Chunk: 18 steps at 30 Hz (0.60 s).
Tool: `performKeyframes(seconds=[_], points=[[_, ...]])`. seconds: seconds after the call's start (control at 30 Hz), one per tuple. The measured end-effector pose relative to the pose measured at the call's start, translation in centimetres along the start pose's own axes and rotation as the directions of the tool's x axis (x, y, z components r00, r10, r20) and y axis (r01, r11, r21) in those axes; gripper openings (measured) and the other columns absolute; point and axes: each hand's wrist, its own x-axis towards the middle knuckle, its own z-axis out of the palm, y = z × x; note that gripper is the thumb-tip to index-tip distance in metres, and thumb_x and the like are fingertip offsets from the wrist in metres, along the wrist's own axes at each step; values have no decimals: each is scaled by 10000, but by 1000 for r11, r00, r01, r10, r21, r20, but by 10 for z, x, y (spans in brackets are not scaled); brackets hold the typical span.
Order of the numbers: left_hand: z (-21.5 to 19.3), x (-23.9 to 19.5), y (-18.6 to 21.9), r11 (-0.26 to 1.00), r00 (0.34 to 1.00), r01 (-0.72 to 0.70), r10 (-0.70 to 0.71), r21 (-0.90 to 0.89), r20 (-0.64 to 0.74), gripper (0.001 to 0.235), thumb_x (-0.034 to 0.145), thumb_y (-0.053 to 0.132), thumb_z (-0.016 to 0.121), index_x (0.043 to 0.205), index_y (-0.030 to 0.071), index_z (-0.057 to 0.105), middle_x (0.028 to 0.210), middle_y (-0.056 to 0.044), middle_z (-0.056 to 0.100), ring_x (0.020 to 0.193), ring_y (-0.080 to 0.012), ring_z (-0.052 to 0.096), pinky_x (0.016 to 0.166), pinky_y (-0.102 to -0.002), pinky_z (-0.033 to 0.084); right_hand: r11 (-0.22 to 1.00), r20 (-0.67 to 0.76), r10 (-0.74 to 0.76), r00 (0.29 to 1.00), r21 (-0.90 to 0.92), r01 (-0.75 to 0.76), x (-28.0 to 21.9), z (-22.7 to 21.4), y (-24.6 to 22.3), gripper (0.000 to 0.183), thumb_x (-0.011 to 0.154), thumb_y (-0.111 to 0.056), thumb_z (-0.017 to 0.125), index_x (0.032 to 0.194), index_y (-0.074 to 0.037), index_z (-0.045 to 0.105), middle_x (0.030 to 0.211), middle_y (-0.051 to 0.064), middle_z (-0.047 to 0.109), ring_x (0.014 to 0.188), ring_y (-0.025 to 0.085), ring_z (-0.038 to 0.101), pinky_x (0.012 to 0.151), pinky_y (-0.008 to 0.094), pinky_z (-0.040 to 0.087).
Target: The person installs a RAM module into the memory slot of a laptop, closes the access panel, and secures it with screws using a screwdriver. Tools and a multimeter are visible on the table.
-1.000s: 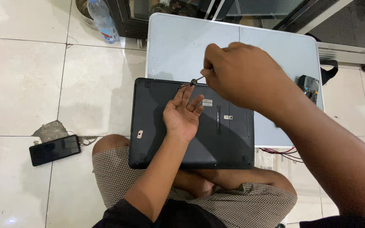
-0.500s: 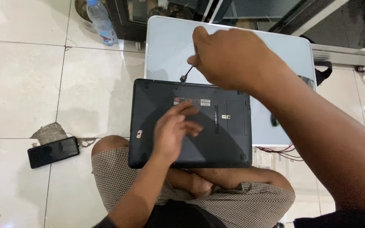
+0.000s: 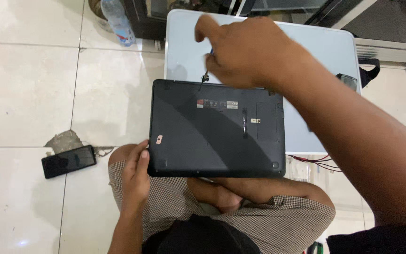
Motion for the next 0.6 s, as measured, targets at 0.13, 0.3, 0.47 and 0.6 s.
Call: performKeyframes(seconds=[0.13,0.3,0.47,0.6], points=[[14,4,3,997,997,73,-73,29,-18,560,928,409,433,1393,105,504,1356,-79,600,1235,-193,576,1010,-314,482,994,-18,14,1000,-106,-16,11,10,9,460,1076,-517,396,994,-107,588,794,161,711,715,452,679,524,520,457],[14,6,0,999,997,36,-39,31,73,592,930,439,395,1420,119,481,1352,-73,607,1231,-187,585,1007,-291,495,991,24,-22,999,133,19,3,2,5,427,924,-334,489,1292,-119,455,851,230,706,774,528,651,616,628,473],[18,4,0,997,998,66,-65,-32,20,567,937,394,422,1411,89,483,1358,-89,598,1239,-193,578,1021,-299,501,927,-207,-82,975,-375,-2,6,26,11,734,1111,-778,363,771,-233,718,639,25,671,755,256,669,531,367,464],[17,9,-10,1000,1000,-18,18,-13,19,531,956,370,419,1378,63,513,1328,-99,612,1205,-196,588,998,-310,503,990,-262,-93,961,-130,61,3,24,8,367,877,-418,508,1104,-141,586,654,63,703,577,388,687,463,488,451]])
